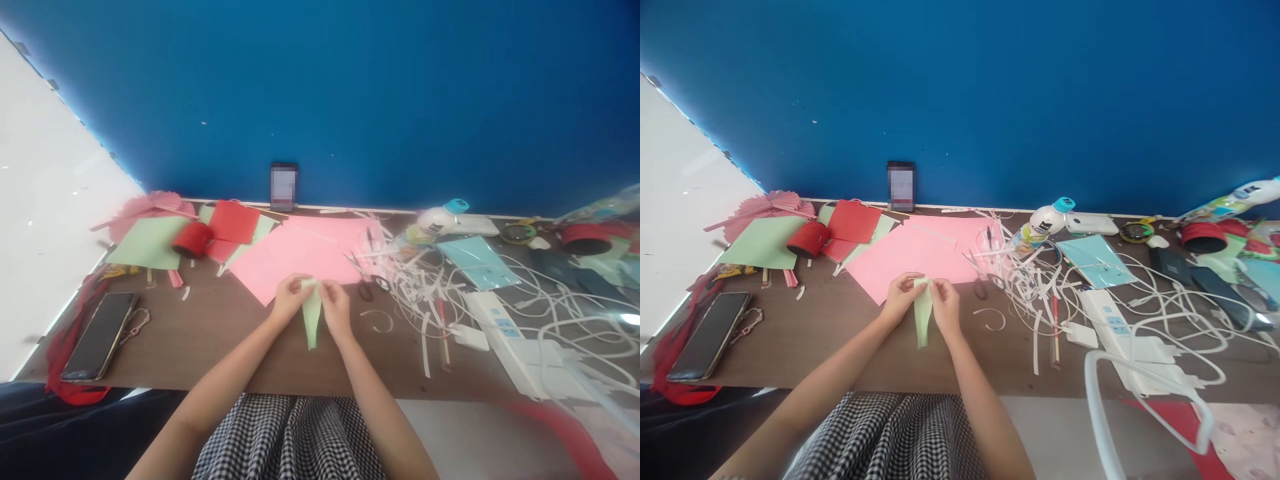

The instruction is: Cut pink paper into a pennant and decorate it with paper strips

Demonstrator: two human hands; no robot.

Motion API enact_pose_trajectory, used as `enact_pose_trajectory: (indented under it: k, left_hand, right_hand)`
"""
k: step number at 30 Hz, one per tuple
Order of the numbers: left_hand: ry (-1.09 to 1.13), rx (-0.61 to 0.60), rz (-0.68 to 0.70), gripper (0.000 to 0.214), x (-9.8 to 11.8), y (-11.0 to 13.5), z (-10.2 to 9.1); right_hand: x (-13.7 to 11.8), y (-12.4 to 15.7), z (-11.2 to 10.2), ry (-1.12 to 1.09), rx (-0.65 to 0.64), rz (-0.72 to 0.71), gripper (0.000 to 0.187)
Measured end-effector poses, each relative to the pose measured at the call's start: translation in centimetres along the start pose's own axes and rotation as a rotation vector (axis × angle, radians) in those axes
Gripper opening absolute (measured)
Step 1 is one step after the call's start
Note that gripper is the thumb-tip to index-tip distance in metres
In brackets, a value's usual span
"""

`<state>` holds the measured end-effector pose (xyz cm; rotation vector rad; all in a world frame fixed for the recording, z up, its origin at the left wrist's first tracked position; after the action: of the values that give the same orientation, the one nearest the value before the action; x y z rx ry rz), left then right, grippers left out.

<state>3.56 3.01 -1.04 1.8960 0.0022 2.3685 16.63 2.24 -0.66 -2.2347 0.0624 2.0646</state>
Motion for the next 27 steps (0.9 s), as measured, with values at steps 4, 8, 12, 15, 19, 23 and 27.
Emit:
enact_pose_trajectory:
  k: [4,8,12,15,19,23,27]
  left_hand:
    - [0.073,-0.004,-0.057,0.033,0.2,0.2,0.2]
    - [0.136,-0.001,-0.069,0.038,0.3,0.3,0.2]
    - [0.184,0.001,-0.070,0.038,0.0,0.3,0.2]
    - [0.198,0.017,-0.093,0.038,-0.2,0.2,0.1]
    - [0.230,0.025,-0.117,0.039,-0.3,0.2,0.1]
    - [0.219,0.006,-0.096,0.040,0.2,0.3,0.3]
    - [0.094,-0.001,-0.021,0.030,0.4,0.2,0.2]
  right_hand:
    - [-0.6,0.1,0.1,0.037,-0.025,-0.030,0.017]
    - [-0.7,0.1,0.2,0.055,-0.042,-0.047,0.015]
    - [-0.2,0.0,0.2,0.025,-0.029,-0.021,0.015]
    - [0.4,-0.1,0.4,-0.009,-0.023,0.016,0.016]
    - [0.7,-0.1,0.5,-0.039,-0.023,0.043,0.018]
    - [0.2,-0.1,0.2,-0.041,-0.007,0.026,0.019]
    - [0.3,-0.2,0.0,-0.029,-0.006,0.041,0.020]
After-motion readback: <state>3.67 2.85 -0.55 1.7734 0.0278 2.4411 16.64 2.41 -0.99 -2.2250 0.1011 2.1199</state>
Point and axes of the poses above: each hand's wrist, its own y-axis away from the middle knuckle, its own z-axis out of the palm, x = y × z, the point moved 7 cm from there along -y, towards the middle knuckle, and after that the axes turned 4 degrees about -x, right-handed, at the moved point
